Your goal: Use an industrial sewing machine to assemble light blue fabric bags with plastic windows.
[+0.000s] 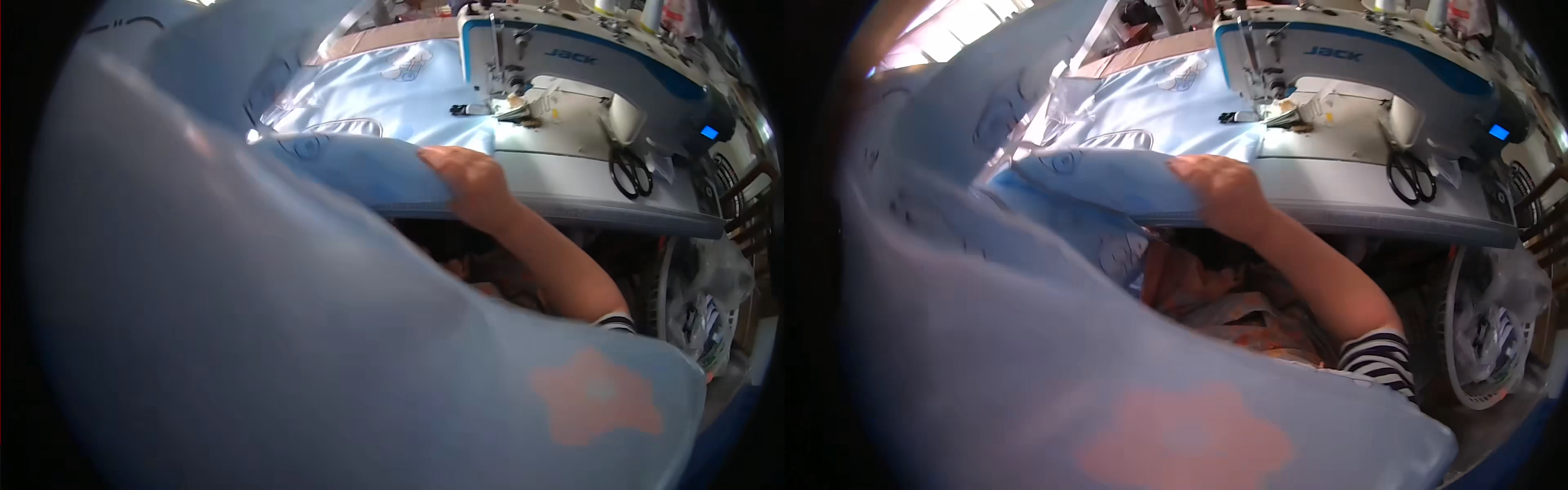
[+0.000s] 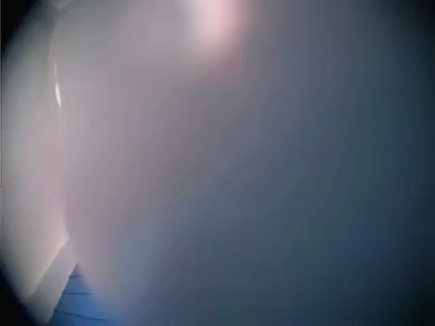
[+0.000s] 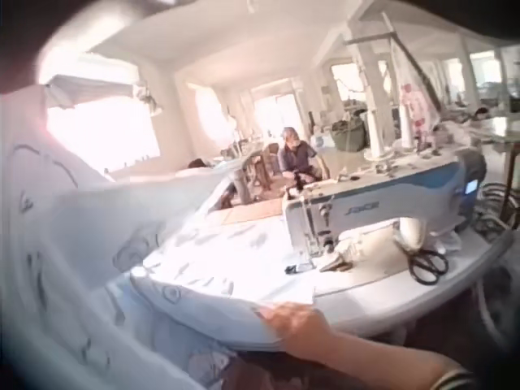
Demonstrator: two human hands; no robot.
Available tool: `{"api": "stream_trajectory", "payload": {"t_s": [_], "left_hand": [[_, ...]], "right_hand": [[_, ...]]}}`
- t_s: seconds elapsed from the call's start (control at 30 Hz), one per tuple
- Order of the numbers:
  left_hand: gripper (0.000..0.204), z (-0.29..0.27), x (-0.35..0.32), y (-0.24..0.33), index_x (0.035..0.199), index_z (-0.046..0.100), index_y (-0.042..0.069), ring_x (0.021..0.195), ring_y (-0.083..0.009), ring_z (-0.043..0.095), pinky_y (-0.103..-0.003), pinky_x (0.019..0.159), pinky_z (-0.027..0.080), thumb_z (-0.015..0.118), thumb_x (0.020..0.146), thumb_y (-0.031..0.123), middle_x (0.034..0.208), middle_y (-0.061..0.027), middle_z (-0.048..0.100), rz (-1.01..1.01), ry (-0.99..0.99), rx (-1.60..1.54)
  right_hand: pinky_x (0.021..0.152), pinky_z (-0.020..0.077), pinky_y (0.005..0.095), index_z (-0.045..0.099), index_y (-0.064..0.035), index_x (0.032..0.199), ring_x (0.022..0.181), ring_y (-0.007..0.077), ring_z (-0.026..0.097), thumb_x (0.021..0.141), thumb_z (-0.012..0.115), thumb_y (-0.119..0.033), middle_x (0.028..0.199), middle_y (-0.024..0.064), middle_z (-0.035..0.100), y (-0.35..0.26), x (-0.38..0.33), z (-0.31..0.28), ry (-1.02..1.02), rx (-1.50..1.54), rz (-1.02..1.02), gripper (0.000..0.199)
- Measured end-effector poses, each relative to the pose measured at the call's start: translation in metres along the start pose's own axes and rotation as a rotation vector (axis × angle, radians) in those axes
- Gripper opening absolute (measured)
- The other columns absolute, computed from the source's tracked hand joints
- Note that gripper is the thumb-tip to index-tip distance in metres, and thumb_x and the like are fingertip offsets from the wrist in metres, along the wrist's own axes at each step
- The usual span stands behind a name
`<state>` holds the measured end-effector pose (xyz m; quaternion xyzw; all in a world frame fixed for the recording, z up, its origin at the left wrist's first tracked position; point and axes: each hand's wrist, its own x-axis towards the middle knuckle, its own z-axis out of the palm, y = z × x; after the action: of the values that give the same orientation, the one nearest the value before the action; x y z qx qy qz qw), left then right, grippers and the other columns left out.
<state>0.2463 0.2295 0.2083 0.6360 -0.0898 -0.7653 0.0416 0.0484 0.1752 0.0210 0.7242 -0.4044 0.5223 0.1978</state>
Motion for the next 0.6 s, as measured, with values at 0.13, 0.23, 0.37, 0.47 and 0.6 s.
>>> {"api": "stream_trajectory", "payload": {"t_s": [0.13, 0.23, 0.37, 0.47, 0.6], "left_hand": [[0.039, -0.128, 0.029, -0.085, 0.124, 0.053, -0.002, 0.089, -0.0181, 0.065, -0.03, 0.07, 0.056, 0.051, 0.097, 0.027, 0.109, -0.0121, 0.063, 0.214, 0.134, 0.161], [0.039, -0.176, 0.04, -0.047, 0.124, 0.052, -0.001, 0.091, -0.0182, 0.065, -0.03, 0.072, 0.055, 0.051, 0.097, 0.026, 0.11, -0.0125, 0.063, 0.366, 0.23, 0.243], [0.039, -0.312, 0.037, 0.021, 0.125, 0.052, -0.001, 0.094, -0.0183, 0.065, -0.029, 0.074, 0.055, 0.051, 0.097, 0.026, 0.112, -0.0129, 0.062, 0.545, 0.331, 0.383], [0.039, -0.372, 0.009, 0.21, 0.126, 0.052, -0.001, 0.096, -0.0184, 0.064, -0.029, 0.075, 0.055, 0.052, 0.097, 0.025, 0.113, -0.0132, 0.062, 0.686, 0.416, 0.491], [0.039, -0.206, 0.125, 0.29, 0.127, 0.052, 0.0, 0.098, -0.0185, 0.064, -0.028, 0.077, 0.055, 0.052, 0.097, 0.025, 0.114, -0.0137, 0.061, 0.816, 0.486, 0.637]], "right_hand": [[0.066, 0.0544, 0.0386, 0.065, -0.0072, 0.106, 0.075, 0.0291, 0.067, 0.071, 0.063, -0.002, 0.09, 0.0099, 0.069, -0.025, 0.011, 0.002, -0.192, -0.012, 0.064, 0.035], [0.064, 0.0525, 0.0421, 0.068, -0.0069, 0.099, 0.07, 0.0338, 0.064, 0.072, 0.062, -0.002, 0.078, 0.0119, 0.066, -0.042, -0.016, -0.014, -0.372, 0.172, 0.223, 0.027], [0.071, 0.0522, 0.0417, 0.069, -0.0075, 0.096, 0.08, 0.0352, 0.065, 0.077, 0.062, -0.005, 0.084, 0.0161, 0.067, -0.053, -0.069, -0.063, -0.407, 0.39, 0.444, 0.021], [0.071, 0.0517, 0.0435, 0.068, -0.0084, 0.091, 0.082, 0.0351, 0.065, 0.075, 0.061, -0.011, 0.084, 0.0142, 0.067, -0.063, -0.065, -0.068, -0.381, 0.327, 0.432, 0.017], [0.07, 0.0522, 0.0418, 0.068, -0.0102, 0.092, 0.079, 0.0324, 0.065, 0.075, 0.062, -0.014, 0.086, 0.0111, 0.067, -0.067, -0.067, -0.07, -0.477, 0.212, 0.452, 0.018]]}}
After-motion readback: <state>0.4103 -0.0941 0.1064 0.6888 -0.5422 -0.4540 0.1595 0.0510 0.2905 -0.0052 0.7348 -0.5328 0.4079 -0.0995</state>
